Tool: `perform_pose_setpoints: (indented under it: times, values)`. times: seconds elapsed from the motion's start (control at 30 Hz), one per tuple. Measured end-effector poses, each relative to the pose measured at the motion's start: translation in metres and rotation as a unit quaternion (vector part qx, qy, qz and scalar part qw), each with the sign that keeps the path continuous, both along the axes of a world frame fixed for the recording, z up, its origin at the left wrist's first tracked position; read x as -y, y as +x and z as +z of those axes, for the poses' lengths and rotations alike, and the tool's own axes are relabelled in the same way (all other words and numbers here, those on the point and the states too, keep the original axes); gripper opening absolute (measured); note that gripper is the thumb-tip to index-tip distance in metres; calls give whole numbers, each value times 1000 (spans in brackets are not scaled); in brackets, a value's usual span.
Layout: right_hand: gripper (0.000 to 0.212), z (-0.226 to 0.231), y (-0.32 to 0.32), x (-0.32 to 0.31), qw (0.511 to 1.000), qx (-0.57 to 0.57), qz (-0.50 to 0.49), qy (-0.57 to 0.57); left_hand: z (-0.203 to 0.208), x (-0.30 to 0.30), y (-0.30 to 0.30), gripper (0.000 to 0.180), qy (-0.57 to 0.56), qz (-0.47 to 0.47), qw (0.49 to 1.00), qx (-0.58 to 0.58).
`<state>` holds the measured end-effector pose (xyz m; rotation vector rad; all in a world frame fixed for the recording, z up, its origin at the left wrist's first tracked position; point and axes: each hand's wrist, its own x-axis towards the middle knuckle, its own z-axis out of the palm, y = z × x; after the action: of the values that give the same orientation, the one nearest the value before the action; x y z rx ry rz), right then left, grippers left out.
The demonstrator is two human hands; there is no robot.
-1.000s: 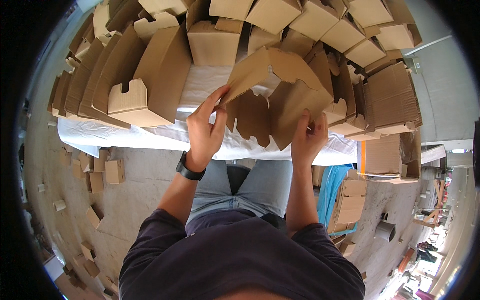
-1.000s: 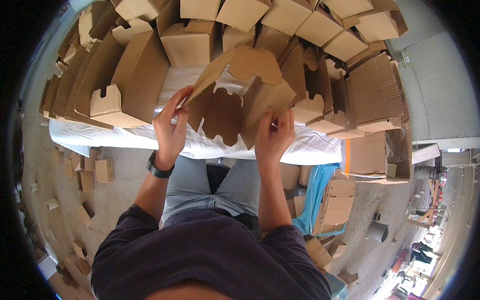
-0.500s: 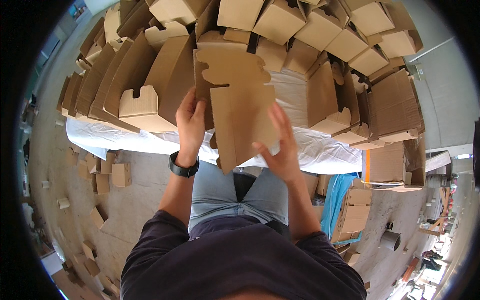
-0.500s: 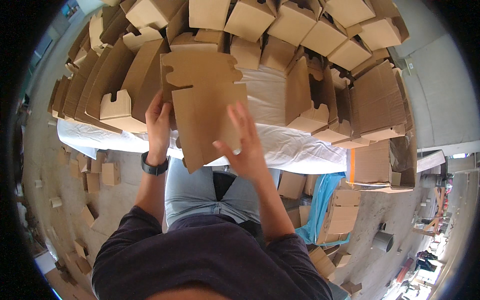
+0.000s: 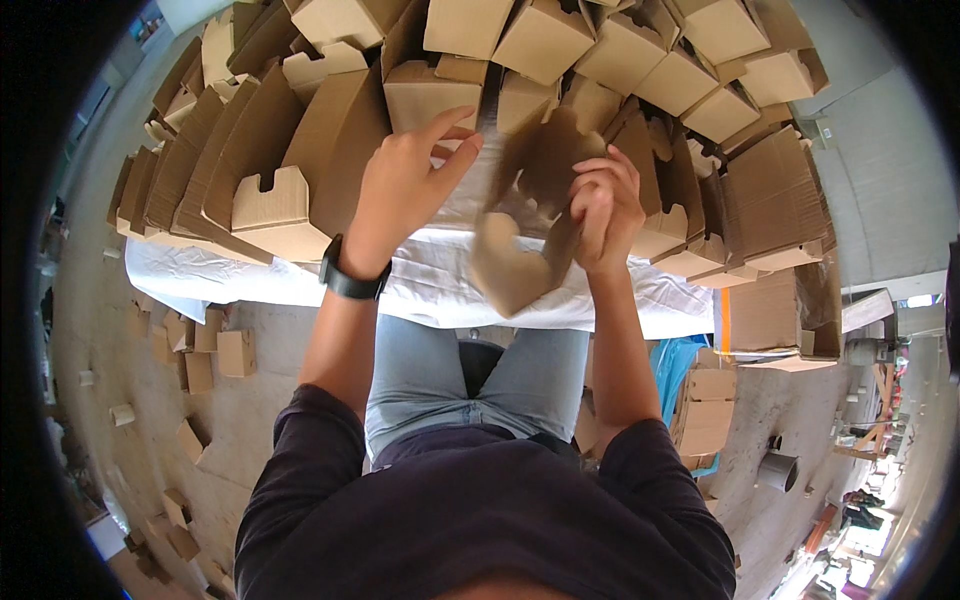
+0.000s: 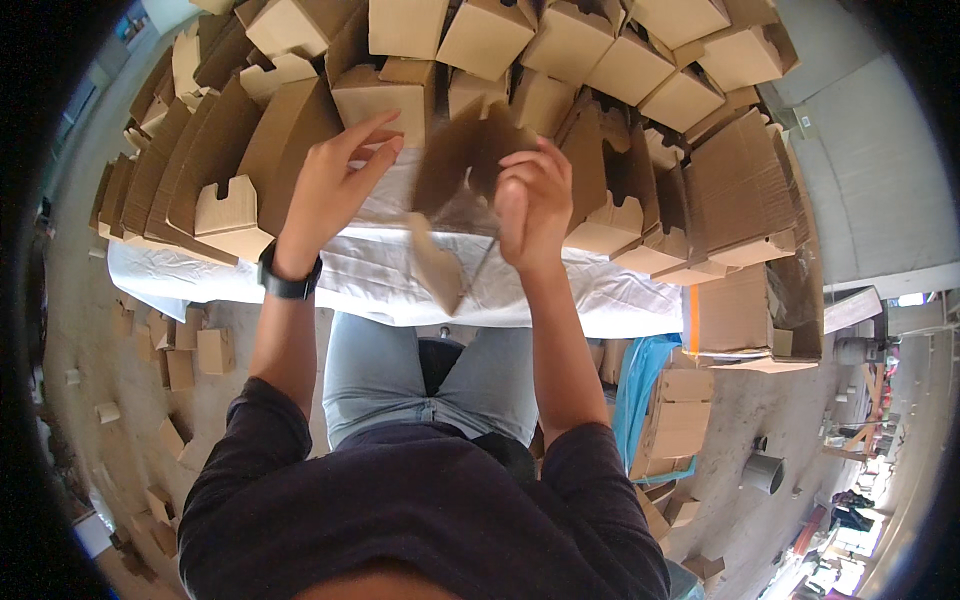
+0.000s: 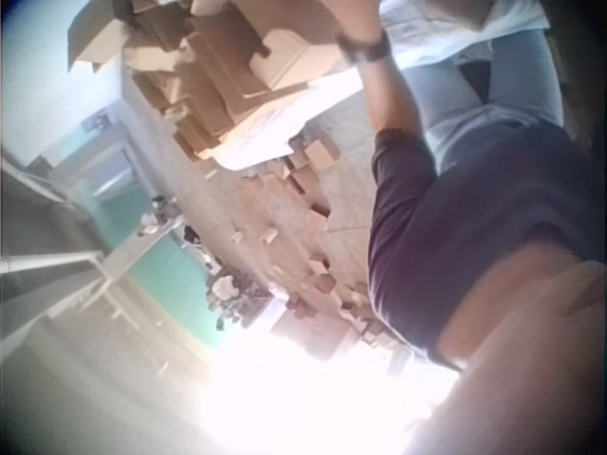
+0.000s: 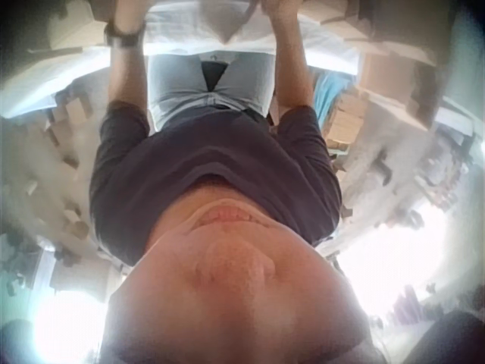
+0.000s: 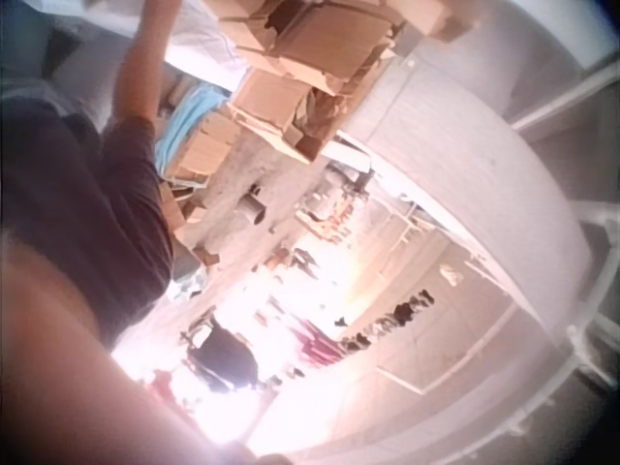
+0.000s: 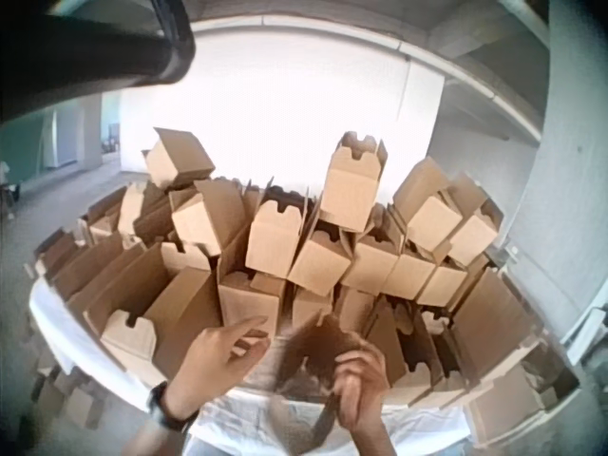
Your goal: The person picks up flat cardboard sheets from the floor, folds them into rectangular boxes by hand, and stacks them on a table among other finished boxes.
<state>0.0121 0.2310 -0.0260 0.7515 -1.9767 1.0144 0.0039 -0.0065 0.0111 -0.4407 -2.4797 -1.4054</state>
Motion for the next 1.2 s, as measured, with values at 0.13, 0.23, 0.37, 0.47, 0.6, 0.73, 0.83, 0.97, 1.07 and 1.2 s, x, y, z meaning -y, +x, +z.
perform_pose_setpoints:
  times: [0.13, 0.23, 0.37, 0.47, 0.6, 0.73, 0.83, 0.97, 1.07, 1.2]
  values:
    - [51, 1, -8, -3, 997, 21, -64, -37, -34, 9, -10, 47, 11, -77, 997, -3]
    - [40, -2, -7, -8, 997, 20, -34, -62, -47, 4, 3, 53, 71, -130, 989, 19]
    - [39, -3, -5, -9, 997, 21, -15, -70, -55, -4, 6, 68, 39, -170, 985, -3]
    - [37, -3, -5, -6, 998, 17, 6, -59, -42, -14, 8, 84, 44, -248, 964, -81]
    - [27, -2, 0, 8, 998, 23, 54, 4, -15, -29, 0, 91, -65, -319, 926, -189]
    - [21, 1, 3, 7, 996, 11, 87, 22, 1, -25, -1, 67, -137, -294, 917, -232]
    - [20, -1, 0, -3, 997, -3, 79, 10, -5, -20, -2, 63, -144, -277, 922, -227]
    - [20, -1, 0, -17, 999, -47, 18, 7, -15, -10, -2, 47, -111, -278, 923, -243]
    - [23, 18, 2, -26, 990, -102, -89, 44, -20, -1, -1, 41, -83, -251, 926, -271]
    - [33, 45, 6, -35, 969, -147, -171, 105, -10, 5, 5, 43, -78, -190, 935, -289]
